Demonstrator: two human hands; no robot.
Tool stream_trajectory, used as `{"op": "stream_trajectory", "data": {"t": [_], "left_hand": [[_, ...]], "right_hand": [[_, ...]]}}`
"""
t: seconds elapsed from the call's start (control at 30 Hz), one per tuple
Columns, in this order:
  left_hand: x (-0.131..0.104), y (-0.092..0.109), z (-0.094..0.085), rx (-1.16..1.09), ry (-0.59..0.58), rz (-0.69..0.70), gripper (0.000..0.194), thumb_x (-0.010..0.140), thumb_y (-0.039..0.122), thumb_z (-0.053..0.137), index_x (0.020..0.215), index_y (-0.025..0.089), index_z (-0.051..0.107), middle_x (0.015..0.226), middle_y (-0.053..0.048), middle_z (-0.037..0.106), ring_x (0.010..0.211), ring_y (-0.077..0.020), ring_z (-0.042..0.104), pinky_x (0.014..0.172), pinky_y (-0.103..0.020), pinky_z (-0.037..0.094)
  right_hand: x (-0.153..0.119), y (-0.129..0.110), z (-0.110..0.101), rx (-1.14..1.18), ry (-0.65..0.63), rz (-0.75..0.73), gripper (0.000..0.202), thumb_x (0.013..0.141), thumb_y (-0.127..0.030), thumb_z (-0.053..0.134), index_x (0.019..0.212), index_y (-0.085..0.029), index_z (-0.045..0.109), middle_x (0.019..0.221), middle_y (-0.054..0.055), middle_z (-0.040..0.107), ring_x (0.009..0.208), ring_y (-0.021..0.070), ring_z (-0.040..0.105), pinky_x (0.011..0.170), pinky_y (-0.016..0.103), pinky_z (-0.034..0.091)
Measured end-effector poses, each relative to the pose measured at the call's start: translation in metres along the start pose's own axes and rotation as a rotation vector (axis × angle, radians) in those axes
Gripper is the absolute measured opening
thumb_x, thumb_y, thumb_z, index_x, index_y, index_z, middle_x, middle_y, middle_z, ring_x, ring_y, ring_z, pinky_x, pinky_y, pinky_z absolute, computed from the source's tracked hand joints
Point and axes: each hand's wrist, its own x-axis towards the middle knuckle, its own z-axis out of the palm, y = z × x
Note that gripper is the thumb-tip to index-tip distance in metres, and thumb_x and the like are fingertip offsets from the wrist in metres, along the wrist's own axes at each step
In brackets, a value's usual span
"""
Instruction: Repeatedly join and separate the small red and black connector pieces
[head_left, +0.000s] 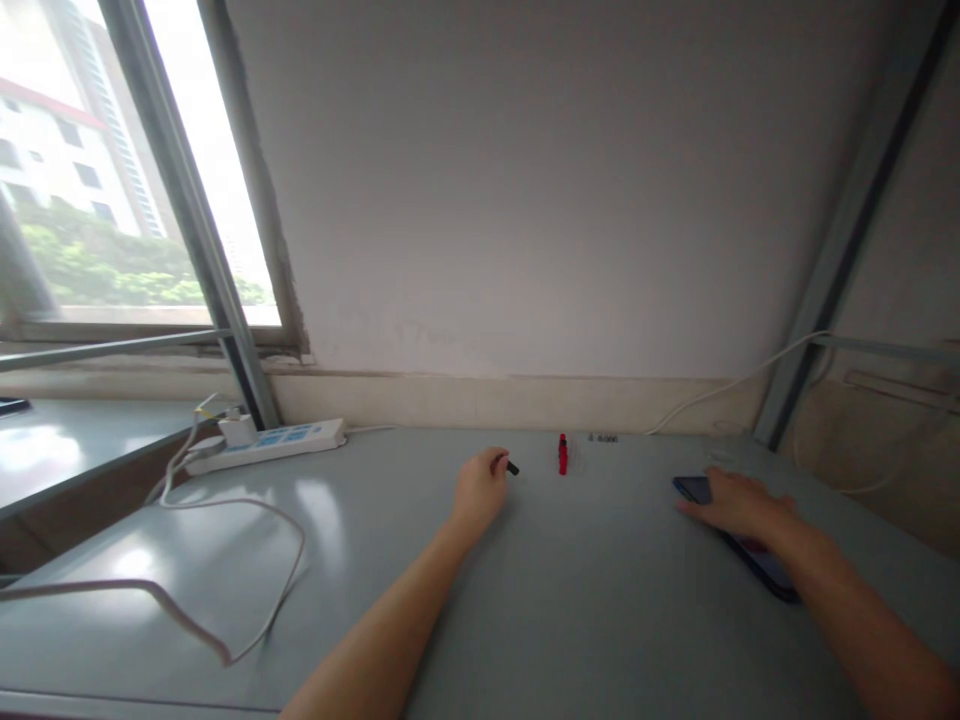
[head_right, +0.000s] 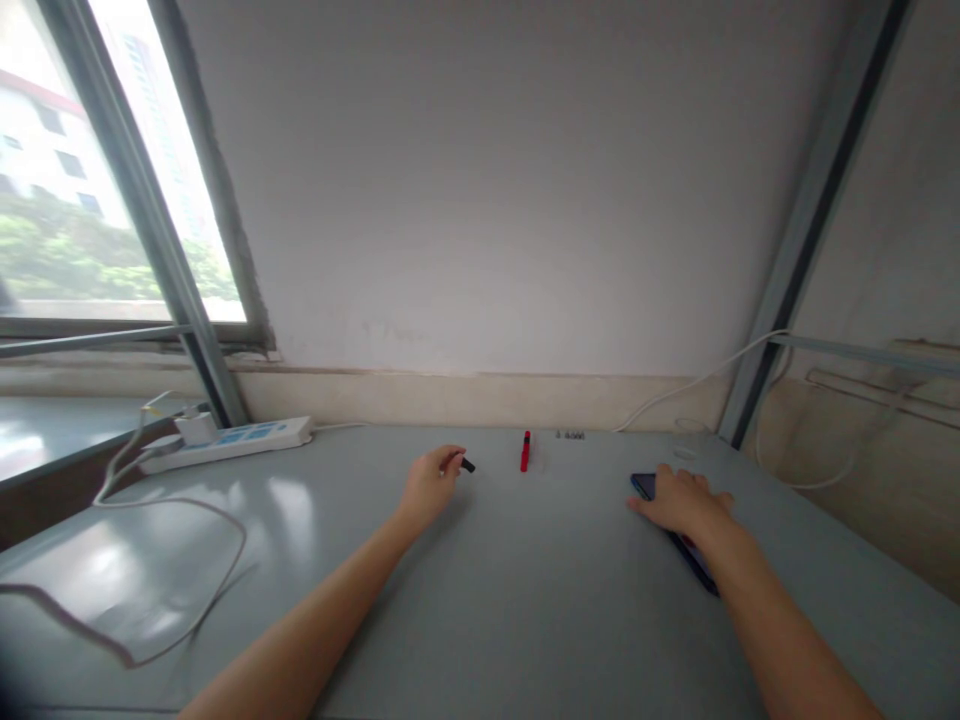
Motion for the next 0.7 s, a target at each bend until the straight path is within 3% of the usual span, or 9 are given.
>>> {"op": "stream_trajectory", "data": {"t": [0.1,0.2,0.27,0.37,0.47,0.7], "left_hand": [[0.001,0.003,0.002,-0.227,-0.062,-0.079,0.024,0.079,0.017,0.043,0.094,0.01,0.061,0.084,-0.008,0.067,0.068,-0.0124,0.06,0.065,-0.023,0.045],[0.001,0.006,0.001,-0.431,-0.116,-0.145,0.023,0.079,0.021,0.044,0.093,0.01,0.06,0.084,-0.008,0.067,0.064,-0.011,0.06,0.053,-0.019,0.042],[0.0,0.007,0.001,-0.524,-0.13,-0.146,0.023,0.079,0.022,0.046,0.092,0.011,0.06,0.084,-0.007,0.067,0.064,-0.0107,0.061,0.049,-0.018,0.039],[-0.001,0.008,0.0,-0.605,-0.16,-0.124,0.022,0.078,0.023,0.047,0.092,0.011,0.06,0.08,-0.007,0.068,0.066,-0.0112,0.062,0.048,-0.017,0.037],[-0.002,0.009,0.0,-0.624,-0.188,-0.113,0.022,0.077,0.023,0.049,0.091,0.011,0.06,0.076,-0.006,0.068,0.066,-0.0121,0.062,0.049,-0.018,0.037],[-0.004,0.014,0.002,-0.604,-0.208,-0.14,0.019,0.077,0.016,0.047,0.089,0.01,0.06,0.076,-0.006,0.068,0.061,-0.0107,0.061,0.048,-0.018,0.034]], "right_hand": [[-0.015,-0.051,-0.007,0.125,-0.144,-0.267,0.038,0.066,-0.036,0.06,0.098,-0.015,0.059,0.112,0.016,0.056,0.104,0.0297,0.051,0.086,0.042,0.039],[-0.027,-0.102,-0.003,0.429,-0.352,-0.6,0.027,0.078,-0.034,0.046,0.093,-0.016,0.059,0.095,0.009,0.064,0.087,0.0187,0.058,0.078,0.029,0.043],[-0.031,-0.127,0.004,0.558,-0.43,-0.699,0.03,0.082,-0.036,0.038,0.081,-0.015,0.059,0.08,0.007,0.065,0.072,0.0155,0.059,0.068,0.026,0.044],[-0.034,-0.149,0.018,0.683,-0.402,-0.678,0.035,0.085,-0.034,0.031,0.069,-0.014,0.055,0.062,0.003,0.06,0.056,0.0122,0.054,0.057,0.023,0.042],[-0.037,-0.154,0.03,0.768,-0.39,-0.658,0.035,0.085,-0.034,0.03,0.063,-0.016,0.05,0.049,-0.002,0.051,0.048,0.0102,0.048,0.052,0.021,0.039],[-0.043,-0.151,0.036,0.833,-0.324,-0.531,0.028,0.082,-0.028,0.035,0.059,-0.017,0.045,0.046,-0.004,0.043,0.046,0.0097,0.043,0.049,0.02,0.035]]}}
